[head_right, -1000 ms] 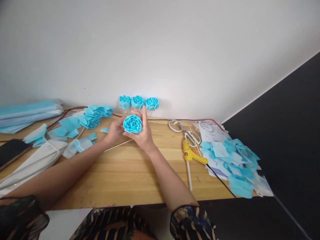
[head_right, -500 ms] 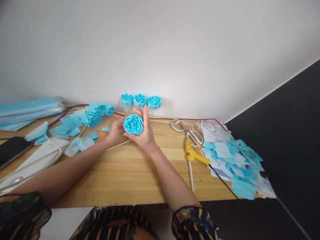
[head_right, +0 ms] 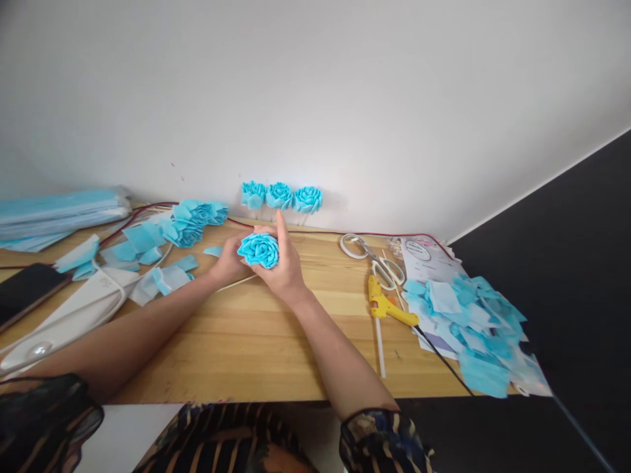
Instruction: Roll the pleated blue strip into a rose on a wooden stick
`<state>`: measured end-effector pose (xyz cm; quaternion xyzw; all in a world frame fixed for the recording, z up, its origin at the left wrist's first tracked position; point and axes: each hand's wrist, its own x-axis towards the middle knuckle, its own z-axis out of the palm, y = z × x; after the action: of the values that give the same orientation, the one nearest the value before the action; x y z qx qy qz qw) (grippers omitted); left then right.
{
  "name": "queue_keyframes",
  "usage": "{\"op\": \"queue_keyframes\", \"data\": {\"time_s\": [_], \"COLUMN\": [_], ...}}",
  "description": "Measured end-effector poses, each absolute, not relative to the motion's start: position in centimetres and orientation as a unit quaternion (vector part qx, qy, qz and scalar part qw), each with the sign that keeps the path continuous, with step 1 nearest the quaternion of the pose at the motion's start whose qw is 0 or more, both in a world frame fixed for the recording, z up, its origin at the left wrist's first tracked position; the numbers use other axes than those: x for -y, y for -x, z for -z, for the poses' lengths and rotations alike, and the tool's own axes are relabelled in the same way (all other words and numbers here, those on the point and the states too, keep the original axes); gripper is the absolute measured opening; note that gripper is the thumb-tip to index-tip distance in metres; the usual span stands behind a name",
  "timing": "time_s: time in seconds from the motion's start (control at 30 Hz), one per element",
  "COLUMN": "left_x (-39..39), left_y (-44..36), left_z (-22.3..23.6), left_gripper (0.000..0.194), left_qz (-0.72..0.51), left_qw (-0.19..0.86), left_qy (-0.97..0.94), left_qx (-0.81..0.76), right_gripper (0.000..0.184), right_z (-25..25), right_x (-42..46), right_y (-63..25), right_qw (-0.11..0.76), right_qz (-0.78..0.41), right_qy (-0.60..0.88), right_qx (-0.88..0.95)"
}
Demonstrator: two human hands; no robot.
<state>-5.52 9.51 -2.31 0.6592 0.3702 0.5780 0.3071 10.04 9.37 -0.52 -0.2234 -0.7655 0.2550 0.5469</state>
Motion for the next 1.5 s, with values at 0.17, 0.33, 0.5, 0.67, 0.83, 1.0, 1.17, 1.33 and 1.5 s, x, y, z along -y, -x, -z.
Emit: {"op": "queue_keyframes", "data": {"time_s": [0.17, 0.33, 0.5, 0.67, 0.83, 1.0, 1.17, 1.33, 1.5], "left_x": [-9.7, -10.0, -10.3, -10.4, -10.3, -10.5, -10.4, -10.3, -10.8], "left_y": [5.7, 5.7, 5.8, 5.9, 5.8, 5.7, 5.8, 5.9, 6.0], "left_z": [2.6, 2.8, 3.0, 3.0, 2.8, 3.1, 3.1, 3.2, 3.7], "left_gripper": [0.024, 0.025, 0.028, 0.025, 0.026, 0.025, 0.02, 0.017, 0.022], "left_qz": [-0.581, -0.591, -0.606, -0.612, -0.619, -0.621, -0.618, -0.612, -0.62], "left_qw": [0.325, 0.325, 0.323, 0.326, 0.326, 0.327, 0.327, 0.322, 0.301], "left_qy": [-0.648, -0.635, -0.614, -0.602, -0.601, -0.605, -0.613, -0.62, -0.622], "left_qx": [-0.371, -0.376, -0.389, -0.397, -0.386, -0.376, -0.368, -0.371, -0.373], "right_gripper": [0.107, 0.112, 0.133, 0.128, 0.122, 0.117, 0.103, 0.094, 0.096], "right_z": [0.4, 0.3, 0.7, 0.6, 0.3, 0.3, 0.1, 0.0, 0.1], "right_x": [-9.2, -9.4, -10.0, -10.3, -10.5, -10.3, -9.9, -9.6, -9.8], "right_y": [-10.1, -10.3, -10.6, -11.0, -11.2, -11.1, -11.2, -11.2, -11.3], "right_qw": [0.542, 0.547, 0.532, 0.535, 0.532, 0.517, 0.518, 0.528, 0.539], "right_qz": [-0.256, -0.261, -0.312, -0.302, -0.28, -0.283, -0.256, -0.244, -0.242], "right_qy": [0.238, 0.231, 0.208, 0.191, 0.183, 0.192, 0.212, 0.218, 0.2], "right_qx": [0.765, 0.761, 0.759, 0.766, 0.778, 0.784, 0.788, 0.784, 0.782]}}
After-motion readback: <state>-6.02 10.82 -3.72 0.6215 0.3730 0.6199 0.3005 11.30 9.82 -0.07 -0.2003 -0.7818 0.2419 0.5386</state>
